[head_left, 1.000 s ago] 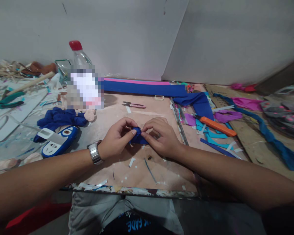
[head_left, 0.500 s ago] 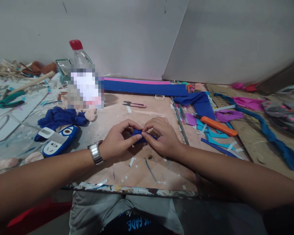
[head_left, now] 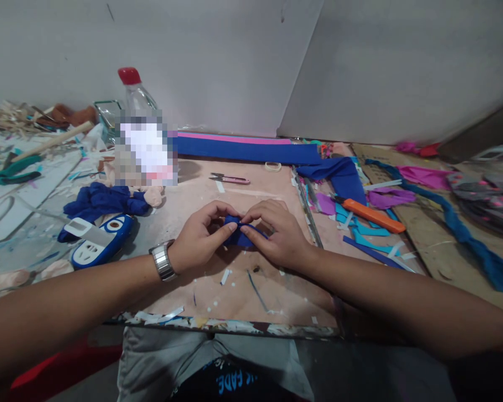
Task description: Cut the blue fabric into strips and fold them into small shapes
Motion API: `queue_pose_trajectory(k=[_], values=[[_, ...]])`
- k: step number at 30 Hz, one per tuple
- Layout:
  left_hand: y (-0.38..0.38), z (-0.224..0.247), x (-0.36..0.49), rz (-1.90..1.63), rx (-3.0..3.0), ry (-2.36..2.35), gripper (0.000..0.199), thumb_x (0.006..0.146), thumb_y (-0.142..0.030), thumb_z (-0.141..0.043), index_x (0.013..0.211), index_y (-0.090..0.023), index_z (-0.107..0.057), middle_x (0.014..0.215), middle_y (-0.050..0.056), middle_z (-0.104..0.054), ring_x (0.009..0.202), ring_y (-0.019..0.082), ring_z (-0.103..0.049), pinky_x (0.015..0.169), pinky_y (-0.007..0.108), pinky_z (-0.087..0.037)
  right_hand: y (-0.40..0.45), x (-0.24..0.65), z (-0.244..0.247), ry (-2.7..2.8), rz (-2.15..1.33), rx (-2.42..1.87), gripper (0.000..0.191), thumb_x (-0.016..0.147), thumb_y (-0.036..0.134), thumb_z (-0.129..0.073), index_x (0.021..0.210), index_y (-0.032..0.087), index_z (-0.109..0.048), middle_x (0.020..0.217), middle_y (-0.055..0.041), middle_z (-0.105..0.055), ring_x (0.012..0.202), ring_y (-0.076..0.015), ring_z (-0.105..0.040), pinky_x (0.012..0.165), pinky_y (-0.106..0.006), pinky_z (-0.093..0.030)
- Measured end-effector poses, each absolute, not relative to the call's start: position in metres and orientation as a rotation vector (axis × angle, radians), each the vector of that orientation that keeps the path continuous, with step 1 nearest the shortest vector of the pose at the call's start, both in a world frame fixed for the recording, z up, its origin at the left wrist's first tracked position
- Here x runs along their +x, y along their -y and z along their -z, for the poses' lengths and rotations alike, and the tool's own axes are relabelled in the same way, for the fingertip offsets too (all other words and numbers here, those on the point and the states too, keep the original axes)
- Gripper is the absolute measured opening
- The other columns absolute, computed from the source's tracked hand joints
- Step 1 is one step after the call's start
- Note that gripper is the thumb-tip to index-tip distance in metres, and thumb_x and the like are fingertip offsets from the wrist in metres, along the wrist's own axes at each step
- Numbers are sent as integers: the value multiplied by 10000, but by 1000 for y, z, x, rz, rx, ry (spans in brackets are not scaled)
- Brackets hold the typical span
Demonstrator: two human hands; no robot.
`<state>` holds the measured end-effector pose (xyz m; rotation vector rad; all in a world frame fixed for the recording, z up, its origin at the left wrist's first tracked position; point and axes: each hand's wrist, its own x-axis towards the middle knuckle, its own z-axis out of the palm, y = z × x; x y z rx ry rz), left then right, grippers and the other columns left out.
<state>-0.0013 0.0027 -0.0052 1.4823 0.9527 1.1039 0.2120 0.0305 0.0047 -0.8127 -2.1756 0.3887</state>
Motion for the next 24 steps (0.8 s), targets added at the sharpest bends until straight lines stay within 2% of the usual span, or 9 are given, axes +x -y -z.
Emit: queue_pose_trajectory(k=[15,24], values=[[-4,6,-2,-1119,1591,-896,178,999,-220,-598,1171,-191,-637,1123,73,-715,1022,176,-685,918,323,-543,-32,213,-4,2188,-366,-802,129,964,359,-725,957,236,-686,907,-25,-746,892,-221,-687,883,-424,-439],[-5,7,-2,-1116,1601,-884,186,998,-193,-589,1177,-184,-642,1131,68,-722,1039,164,-690,939,315,-541,-32,214,-5,2187,-325,-751,87,946,300,-753,969,236,-699,911,-18,-756,895,-212,-700,894,-420,-449]])
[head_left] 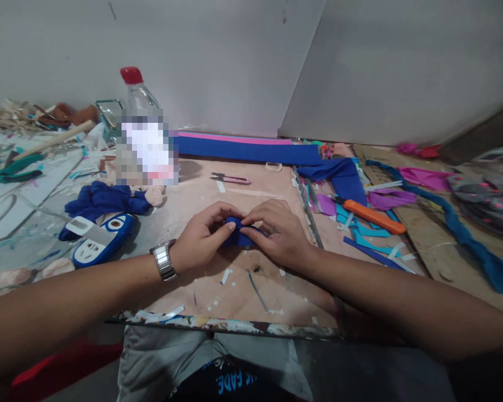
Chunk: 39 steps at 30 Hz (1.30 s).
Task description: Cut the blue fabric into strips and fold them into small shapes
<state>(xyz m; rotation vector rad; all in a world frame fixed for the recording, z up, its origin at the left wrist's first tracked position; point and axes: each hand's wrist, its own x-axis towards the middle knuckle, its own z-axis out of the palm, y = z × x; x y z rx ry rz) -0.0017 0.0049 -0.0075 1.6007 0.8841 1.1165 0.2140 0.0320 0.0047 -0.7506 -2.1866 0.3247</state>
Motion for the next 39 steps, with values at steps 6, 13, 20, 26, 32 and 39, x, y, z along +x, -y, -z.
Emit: queue_pose_trajectory(k=[6,13,20,26,32,39], values=[[-5,8,-2,-1111,1599,-907,188,991,-181,-578,1170,-177,-636,1124,70,-724,1029,166,-692,928,322,-541,-32,215,-4,2190,-347,-752,81,940,293,-762,943,231,-710,895,-15,-768,870,-209,-698,893,-424,-444],[-4,6,-2,-1081,1665,-905,208,981,-170,-559,1180,-177,-617,1121,77,-709,1024,176,-684,918,343,-536,-32,214,-4,2200,-382,-773,92,966,307,-724,934,222,-709,876,-16,-753,865,-211,-686,892,-422,-433],[-4,7,-3,-1057,1736,-888,234,994,-161,-528,1217,-184,-598,1163,87,-694,1072,192,-678,954,371,-530,-32,213,-4,2224,-400,-832,114,957,313,-728,909,218,-690,874,-20,-740,877,-219,-670,889,-417,-419],[-4,10,-3,-1077,1724,-904,244,1002,-153,-515,1233,-193,-584,1177,87,-685,1094,197,-673,974,377,-524,-33,213,-3,2238,-394,-851,143,966,357,-719,932,220,-696,894,-27,-751,880,-221,-674,884,-415,-418],[-3,10,-3,-1117,1675,-891,230,1020,-175,-518,1244,-194,-569,1177,95,-683,1094,202,-675,971,381,-525,-33,214,-4,2226,-391,-824,111,938,317,-747,987,223,-714,940,-34,-768,919,-232,-702,902,-428,-442],[-3,10,-2,-1131,1629,-892,218,1026,-172,-515,1237,-195,-564,1193,92,-676,1109,187,-665,985,359,-519,-31,213,-5,2186,-397,-784,61,960,284,-712,996,235,-718,973,-34,-802,927,-223,-726,915,-430,-467]])
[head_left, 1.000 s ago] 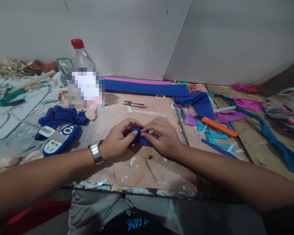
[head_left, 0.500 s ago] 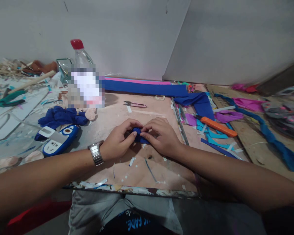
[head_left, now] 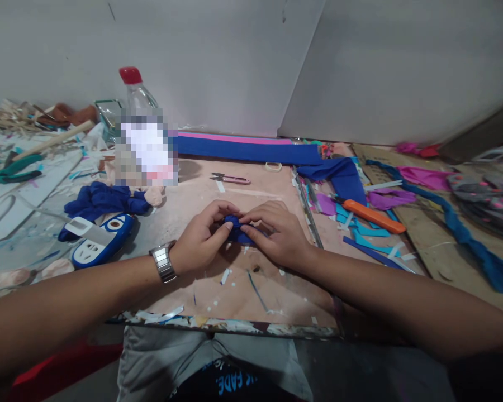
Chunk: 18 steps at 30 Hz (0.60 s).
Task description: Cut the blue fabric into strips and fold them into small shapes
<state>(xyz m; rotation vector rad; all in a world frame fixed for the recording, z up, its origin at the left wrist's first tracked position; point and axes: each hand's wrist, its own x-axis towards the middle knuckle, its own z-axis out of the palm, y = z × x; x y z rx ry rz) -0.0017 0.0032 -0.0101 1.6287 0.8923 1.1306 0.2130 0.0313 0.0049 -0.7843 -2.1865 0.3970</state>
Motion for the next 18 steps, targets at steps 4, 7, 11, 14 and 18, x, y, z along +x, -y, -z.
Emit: queue_pose_trajectory(k=[4,7,11,14,18], values=[[-3,10,-2,-1121,1636,-874,227,1023,-163,-512,1244,-200,-553,1201,88,-675,1117,184,-660,996,358,-514,-31,213,-6,2196,-394,-783,52,959,287,-712,973,236,-719,955,-28,-806,903,-219,-726,910,-430,-466],[-4,10,-3,-1103,1664,-861,224,1028,-178,-510,1247,-204,-546,1190,91,-683,1118,190,-662,991,363,-519,-30,212,-6,2190,-407,-798,50,958,281,-701,942,235,-710,920,-28,-793,883,-218,-717,900,-426,-459],[-4,10,-4,-1073,1709,-841,242,1038,-197,-507,1279,-211,-522,1209,98,-690,1130,192,-665,999,367,-515,-29,212,-6,2185,-424,-824,47,946,266,-693,912,233,-695,876,-23,-767,851,-212,-693,881,-414,-447],[-4,10,-4,-1056,1705,-841,244,1041,-201,-502,1284,-209,-513,1215,101,-691,1119,189,-670,988,359,-514,-29,212,-6,2188,-426,-835,57,942,265,-696,898,229,-689,867,-23,-759,842,-210,-684,885,-413,-438],[-4,10,-4,-1057,1719,-832,248,1040,-197,-499,1287,-213,-514,1222,99,-679,1145,190,-661,1018,373,-506,-30,212,-6,2199,-424,-851,88,944,287,-701,892,218,-687,852,-27,-743,830,-208,-673,869,-408,-435]])
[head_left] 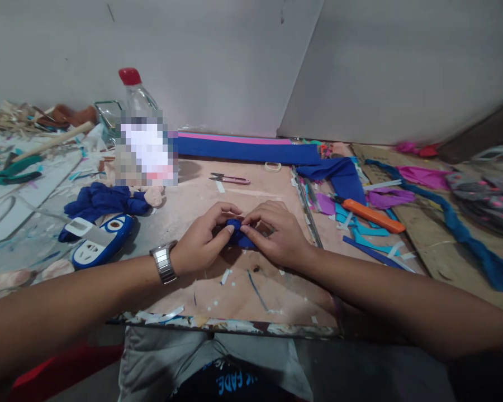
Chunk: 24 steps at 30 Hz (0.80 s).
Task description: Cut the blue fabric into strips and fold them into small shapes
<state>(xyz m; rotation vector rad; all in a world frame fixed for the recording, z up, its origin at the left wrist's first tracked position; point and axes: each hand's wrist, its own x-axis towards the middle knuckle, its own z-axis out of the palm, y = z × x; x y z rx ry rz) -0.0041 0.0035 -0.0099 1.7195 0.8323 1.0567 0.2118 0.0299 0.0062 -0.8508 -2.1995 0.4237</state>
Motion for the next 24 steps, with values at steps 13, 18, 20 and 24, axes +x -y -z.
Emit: queue_pose_trajectory(k=[13,18,20,24], values=[[-3,8,-3,-1040,1727,-837,279,1027,-248,-571,1296,-217,-501,1220,104,-683,1149,198,-670,1010,379,-507,-31,213,-5,2199,-439,-858,113,947,337,-716,913,231,-696,866,-23,-752,846,-211,-678,867,-411,-442],[-3,8,-1,-1060,1525,-824,286,1036,-276,-562,1304,-211,-487,1170,96,-726,1089,200,-688,957,364,-513,-29,212,-8,2206,-476,-821,223,891,390,-778,1037,245,-694,957,-41,-767,919,-238,-698,886,-423,-464],[-3,8,-1,-1063,1474,-810,286,1036,-281,-563,1302,-209,-484,1167,97,-731,1072,200,-691,948,366,-516,-29,212,-8,2205,-477,-815,227,888,386,-782,1039,245,-686,980,-45,-769,929,-239,-699,892,-426,-470],[-4,8,-1,-1058,1456,-801,286,1029,-279,-571,1294,-206,-490,1135,87,-731,1035,189,-684,921,354,-511,-30,212,-6,2189,-444,-803,139,940,344,-722,1025,238,-690,962,-48,-771,911,-230,-697,888,-424,-473]])
